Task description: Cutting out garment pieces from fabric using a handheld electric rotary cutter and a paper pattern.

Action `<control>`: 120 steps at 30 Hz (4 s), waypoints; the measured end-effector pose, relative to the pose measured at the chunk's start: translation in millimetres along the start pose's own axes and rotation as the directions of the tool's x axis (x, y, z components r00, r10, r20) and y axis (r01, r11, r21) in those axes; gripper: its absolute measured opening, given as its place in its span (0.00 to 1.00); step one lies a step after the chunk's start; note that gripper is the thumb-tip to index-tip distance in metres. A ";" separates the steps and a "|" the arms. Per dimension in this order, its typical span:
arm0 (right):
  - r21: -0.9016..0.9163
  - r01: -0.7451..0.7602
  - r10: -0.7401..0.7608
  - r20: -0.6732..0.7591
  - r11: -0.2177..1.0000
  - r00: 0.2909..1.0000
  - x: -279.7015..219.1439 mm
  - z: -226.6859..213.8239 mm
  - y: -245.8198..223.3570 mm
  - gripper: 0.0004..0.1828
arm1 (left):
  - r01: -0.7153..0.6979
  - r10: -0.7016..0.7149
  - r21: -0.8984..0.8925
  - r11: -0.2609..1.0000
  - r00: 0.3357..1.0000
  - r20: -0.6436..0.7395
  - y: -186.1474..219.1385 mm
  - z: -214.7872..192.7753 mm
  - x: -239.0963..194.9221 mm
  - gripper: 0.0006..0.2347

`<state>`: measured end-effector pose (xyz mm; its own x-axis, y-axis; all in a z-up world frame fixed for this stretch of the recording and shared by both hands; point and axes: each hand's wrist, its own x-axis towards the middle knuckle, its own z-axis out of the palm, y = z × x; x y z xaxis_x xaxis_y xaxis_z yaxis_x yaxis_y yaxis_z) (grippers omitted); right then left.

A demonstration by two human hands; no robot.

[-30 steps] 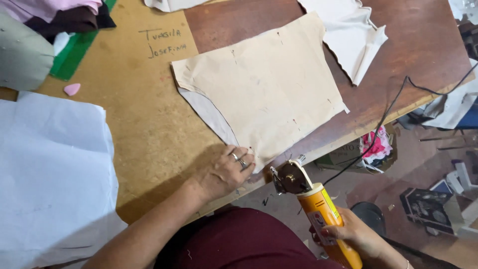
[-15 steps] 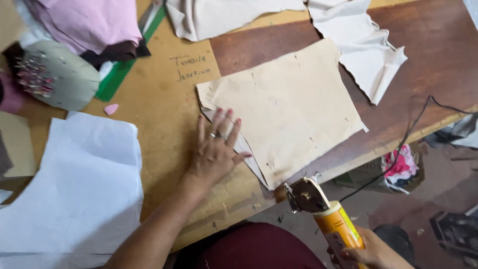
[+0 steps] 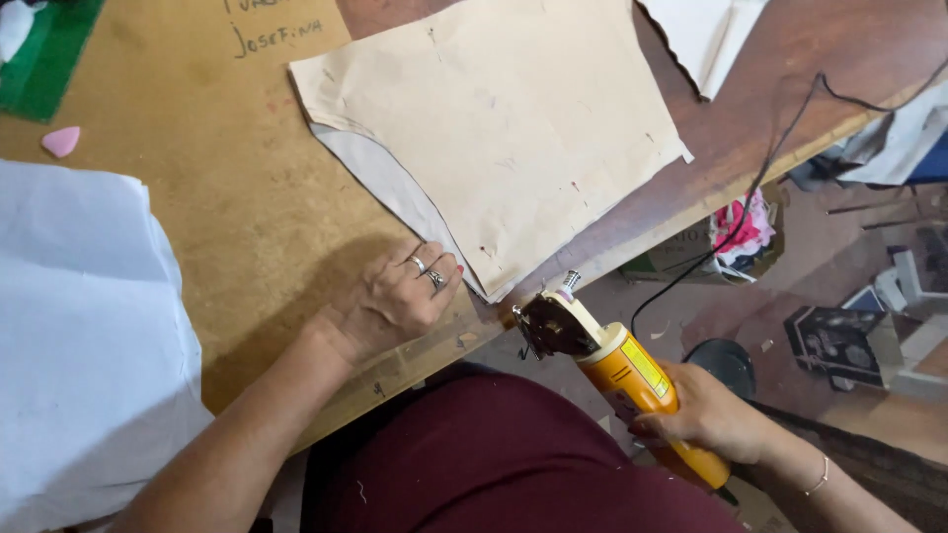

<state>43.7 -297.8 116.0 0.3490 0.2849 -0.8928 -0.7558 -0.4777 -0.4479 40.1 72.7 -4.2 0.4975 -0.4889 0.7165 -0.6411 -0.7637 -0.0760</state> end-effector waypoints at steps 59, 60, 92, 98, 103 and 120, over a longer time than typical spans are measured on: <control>-0.470 -0.239 0.006 -0.446 0.850 0.895 36.9 96.3 -9.1 0.31 | 0.147 -0.147 -0.011 0.989 0.989 -0.006 -25.7 8.0 -27.7 0.07; -0.471 -0.240 0.006 -0.446 0.849 0.895 37.9 96.5 -9.2 0.31 | 0.149 -0.149 -0.011 0.989 0.989 -0.007 -26.1 7.8 -27.8 0.07; -0.437 -0.142 -0.070 -0.433 0.888 0.898 58.8 112.9 -41.4 0.27 | 0.607 -0.482 -0.161 0.779 0.742 0.467 -15.9 23.7 -34.6 0.19; -0.452 -0.151 -0.067 -0.431 0.879 0.900 63.8 116.0 -51.5 0.29 | 0.894 -0.269 -0.097 0.438 0.232 0.935 -57.8 4.2 -8.4 0.28; -0.418 -0.151 -0.066 -0.461 0.896 0.885 67.4 121.7 -59.3 0.23 | 0.773 -0.233 -0.142 0.619 0.353 0.906 -49.2 25.1 -25.3 0.30; -0.474 -0.160 -0.091 -0.464 0.866 0.881 81.7 131.0 -90.8 0.26 | 0.788 -0.398 -0.098 0.608 0.409 0.821 -59.9 41.8 -47.8 0.29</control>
<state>68.3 -122.3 90.1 0.6333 -0.0909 -0.7685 -0.4476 -0.8532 -0.2679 79.1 124.1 -62.8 0.9384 -0.2425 -0.2461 -0.0550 -0.8081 0.5865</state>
